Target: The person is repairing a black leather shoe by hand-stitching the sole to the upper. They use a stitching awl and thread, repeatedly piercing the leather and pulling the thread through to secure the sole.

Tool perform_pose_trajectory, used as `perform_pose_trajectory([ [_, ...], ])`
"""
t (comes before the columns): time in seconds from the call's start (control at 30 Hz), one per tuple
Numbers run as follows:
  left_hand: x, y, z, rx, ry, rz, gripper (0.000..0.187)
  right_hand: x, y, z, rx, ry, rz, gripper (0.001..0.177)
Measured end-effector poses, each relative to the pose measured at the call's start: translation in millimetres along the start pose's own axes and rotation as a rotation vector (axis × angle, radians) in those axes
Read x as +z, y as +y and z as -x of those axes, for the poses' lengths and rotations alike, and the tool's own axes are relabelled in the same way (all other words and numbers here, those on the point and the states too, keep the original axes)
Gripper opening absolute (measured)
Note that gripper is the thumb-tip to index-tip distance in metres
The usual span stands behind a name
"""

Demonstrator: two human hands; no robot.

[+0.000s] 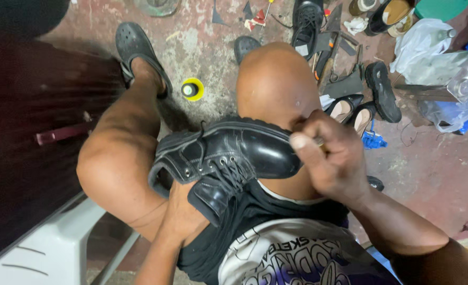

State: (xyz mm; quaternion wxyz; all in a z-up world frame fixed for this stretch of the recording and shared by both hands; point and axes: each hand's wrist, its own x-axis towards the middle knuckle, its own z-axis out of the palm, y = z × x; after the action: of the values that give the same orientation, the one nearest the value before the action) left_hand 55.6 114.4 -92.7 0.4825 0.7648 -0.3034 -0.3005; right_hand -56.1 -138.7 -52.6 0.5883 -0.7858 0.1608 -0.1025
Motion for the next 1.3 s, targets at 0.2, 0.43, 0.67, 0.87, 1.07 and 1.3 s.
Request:
perform_pose_trajectory([
  [0.2,-4,-7,14,-0.23,-0.052,0.297,0.054,0,14,3,0.185,-0.003,-0.536,0.021],
  [0.43,-8,21,10,-0.433,-0.217,0.76,0.07,-19,28,6,0.145,-0.087,-0.96,0.027],
  [0.67,29,64,-19,-0.353,-0.186,0.372,0.047,-77,36,13,0.044,0.222,-0.342,0.022],
  [0.87,46,80,-26,-0.374,-0.081,0.233,0.034,-93,25,63,0.098,-0.031,0.255,0.023],
  [1.07,52,81,-28,-0.367,-0.046,0.194,0.035,-77,22,65,0.023,-0.136,0.11,0.023],
  [1.3,49,78,-27,-0.388,-0.031,0.155,0.038,-77,15,58,0.017,-0.182,0.126,0.024],
])
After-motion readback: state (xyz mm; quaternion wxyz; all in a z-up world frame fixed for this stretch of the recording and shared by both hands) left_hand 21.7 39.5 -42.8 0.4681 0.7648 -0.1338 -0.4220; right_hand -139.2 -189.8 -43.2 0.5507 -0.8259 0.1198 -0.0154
